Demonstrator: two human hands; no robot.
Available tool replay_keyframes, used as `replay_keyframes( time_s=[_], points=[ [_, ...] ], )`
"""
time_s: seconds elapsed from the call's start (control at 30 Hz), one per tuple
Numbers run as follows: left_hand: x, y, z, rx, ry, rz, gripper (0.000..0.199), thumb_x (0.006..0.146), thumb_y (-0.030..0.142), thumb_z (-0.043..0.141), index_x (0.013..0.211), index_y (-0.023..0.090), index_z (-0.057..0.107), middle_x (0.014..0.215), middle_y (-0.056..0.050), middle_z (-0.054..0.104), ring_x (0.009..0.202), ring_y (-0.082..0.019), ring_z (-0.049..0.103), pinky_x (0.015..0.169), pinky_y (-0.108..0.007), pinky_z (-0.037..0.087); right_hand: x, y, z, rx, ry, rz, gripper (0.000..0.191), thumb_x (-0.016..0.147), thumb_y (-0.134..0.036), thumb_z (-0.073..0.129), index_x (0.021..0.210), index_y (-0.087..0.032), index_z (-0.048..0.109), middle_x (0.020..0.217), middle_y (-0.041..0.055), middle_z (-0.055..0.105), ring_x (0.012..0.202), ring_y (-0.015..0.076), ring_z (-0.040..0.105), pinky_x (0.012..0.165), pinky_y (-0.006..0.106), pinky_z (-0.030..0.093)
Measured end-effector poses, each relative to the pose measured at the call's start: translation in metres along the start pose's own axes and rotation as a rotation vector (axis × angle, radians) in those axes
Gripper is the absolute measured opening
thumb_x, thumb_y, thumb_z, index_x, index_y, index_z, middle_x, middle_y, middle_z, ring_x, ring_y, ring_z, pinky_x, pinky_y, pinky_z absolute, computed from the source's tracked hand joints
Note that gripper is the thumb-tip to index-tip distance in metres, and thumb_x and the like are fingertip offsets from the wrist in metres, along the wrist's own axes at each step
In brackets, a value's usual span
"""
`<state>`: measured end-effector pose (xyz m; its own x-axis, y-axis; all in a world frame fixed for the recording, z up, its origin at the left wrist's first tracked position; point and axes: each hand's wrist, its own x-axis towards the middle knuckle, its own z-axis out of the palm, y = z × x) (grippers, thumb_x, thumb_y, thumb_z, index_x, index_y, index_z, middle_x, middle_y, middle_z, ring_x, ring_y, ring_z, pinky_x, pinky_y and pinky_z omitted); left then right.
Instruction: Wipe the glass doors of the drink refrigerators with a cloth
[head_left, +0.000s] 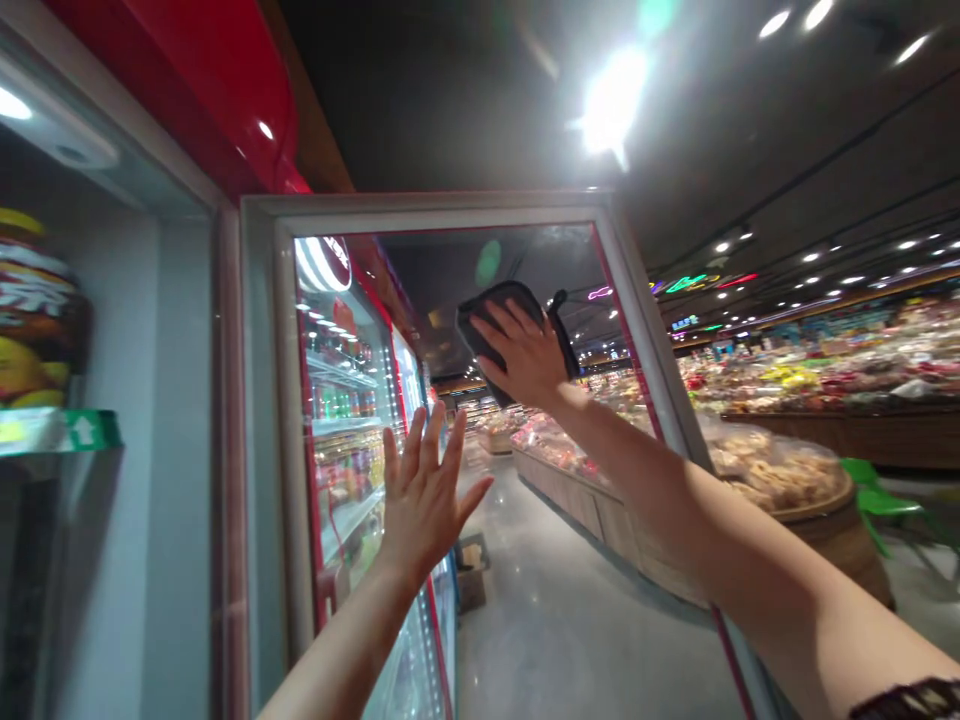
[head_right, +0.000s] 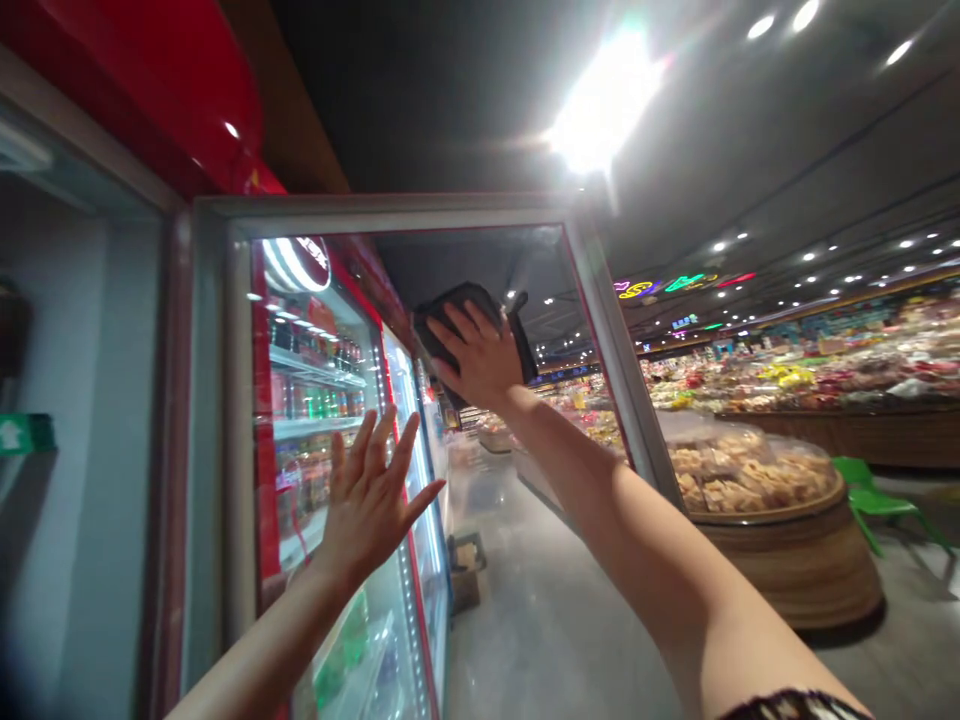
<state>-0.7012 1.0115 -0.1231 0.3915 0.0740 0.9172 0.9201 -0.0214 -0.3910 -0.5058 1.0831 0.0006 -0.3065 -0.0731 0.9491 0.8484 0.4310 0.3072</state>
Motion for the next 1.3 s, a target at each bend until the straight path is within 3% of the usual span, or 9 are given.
replay_keyframes(
  time_s=[0.17, 0.3, 0.43, 0.6, 0.73, 0.87, 0.97, 1.07, 1.3],
  points=[
    [-0.01, -0.004, -0.004, -0.004, 0.01, -0.02, 0.087, 0.094, 0.054, 0.056, 0.161, 0.037, 0.004, 0.169, -0.007, 0.019, 0.154, -0.033, 0.021, 0.126, -0.062, 0.011, -0.003, 0.076, 0.001, -0.034, 0.155, 0.373, 0.061, 0.101, -0.05, 0.029, 0.155, -0.023, 0.041, 0.16, 0.0093, 0.041, 0.147, 0.0355, 0.034, 0.113, 0.06, 0.035],
    [-0.013, -0.005, -0.006, -0.039, 0.002, -0.039, 0.086, 0.095, 0.053, 0.055, 0.161, 0.037, 0.002, 0.17, -0.007, 0.018, 0.155, -0.033, 0.019, 0.125, -0.064, 0.009, -0.046, 0.057, 0.009, -0.087, 0.175, 0.554, 0.062, 0.102, -0.05, 0.026, 0.155, -0.021, 0.04, 0.16, 0.0132, 0.041, 0.145, 0.0392, 0.035, 0.109, 0.066, 0.037],
    [-0.003, 0.008, 0.003, -0.065, -0.003, 0.027, 0.086, 0.094, 0.055, 0.055, 0.161, 0.037, 0.003, 0.17, -0.006, 0.019, 0.155, -0.033, 0.018, 0.126, -0.063, 0.006, -0.043, 0.027, 0.01, -0.117, 0.054, 0.407, 0.061, 0.103, -0.05, 0.026, 0.158, -0.025, 0.034, 0.164, 0.0095, 0.032, 0.149, 0.036, 0.029, 0.113, 0.065, 0.033],
    [0.001, 0.02, 0.011, -0.064, -0.066, 0.069, 0.086, 0.094, 0.057, 0.054, 0.162, 0.034, 0.005, 0.169, -0.008, 0.021, 0.155, -0.031, 0.019, 0.127, -0.059, 0.006, -0.013, 0.067, 0.001, -0.1, -0.052, 0.366, 0.059, 0.106, -0.048, 0.019, 0.16, -0.027, 0.025, 0.166, 0.0051, 0.028, 0.152, 0.0302, 0.023, 0.116, 0.055, 0.032],
    [-0.003, 0.02, 0.01, -0.049, -0.108, 0.051, 0.089, 0.092, 0.062, 0.055, 0.162, 0.031, 0.009, 0.168, -0.009, 0.022, 0.156, -0.031, 0.016, 0.127, -0.057, 0.004, -0.046, 0.067, 0.013, -0.101, -0.008, 0.582, 0.06, 0.105, -0.046, 0.026, 0.16, -0.022, 0.028, 0.165, 0.009, 0.03, 0.151, 0.0331, 0.026, 0.114, 0.057, 0.034],
    [0.004, 0.026, 0.016, -0.022, -0.097, 0.039, 0.09, 0.092, 0.062, 0.054, 0.162, 0.028, 0.009, 0.167, -0.011, 0.025, 0.156, -0.031, 0.015, 0.127, -0.059, 0.001, -0.072, 0.046, 0.027, -0.074, -0.005, 0.371, 0.06, 0.103, -0.048, 0.031, 0.159, -0.026, 0.029, 0.166, 0.0071, 0.028, 0.152, 0.0333, 0.024, 0.116, 0.059, 0.029],
    [0.019, 0.037, 0.027, -0.007, -0.092, 0.038, 0.092, 0.091, 0.062, 0.057, 0.162, 0.027, 0.011, 0.167, -0.011, 0.026, 0.156, -0.031, 0.016, 0.127, -0.058, 0.0, -0.05, 0.064, 0.029, -0.024, -0.008, 0.211, 0.057, 0.103, -0.047, 0.033, 0.158, -0.031, 0.032, 0.166, 0.0022, 0.03, 0.152, 0.0286, 0.024, 0.117, 0.055, 0.03],
    [0.032, 0.05, 0.039, 0.0, -0.099, 0.021, 0.093, 0.09, 0.061, 0.058, 0.162, 0.026, 0.013, 0.167, -0.012, 0.026, 0.156, -0.031, 0.016, 0.127, -0.057, 0.0, -0.03, 0.096, 0.03, 0.005, 0.039, 0.269, 0.055, 0.104, -0.045, 0.033, 0.157, -0.029, 0.035, 0.165, 0.0029, 0.033, 0.151, 0.0262, 0.026, 0.116, 0.051, 0.033],
    [0.037, 0.076, 0.056, 0.042, -0.1, -0.05, 0.089, 0.094, 0.053, 0.054, 0.163, 0.021, 0.007, 0.167, -0.014, 0.026, 0.156, -0.031, 0.014, 0.127, -0.059, 0.002, -0.109, 0.088, 0.045, 0.038, 0.082, 0.218, 0.057, 0.104, -0.045, 0.033, 0.156, -0.023, 0.036, 0.163, 0.008, 0.036, 0.151, 0.0296, 0.028, 0.115, 0.052, 0.031]
  ],
)
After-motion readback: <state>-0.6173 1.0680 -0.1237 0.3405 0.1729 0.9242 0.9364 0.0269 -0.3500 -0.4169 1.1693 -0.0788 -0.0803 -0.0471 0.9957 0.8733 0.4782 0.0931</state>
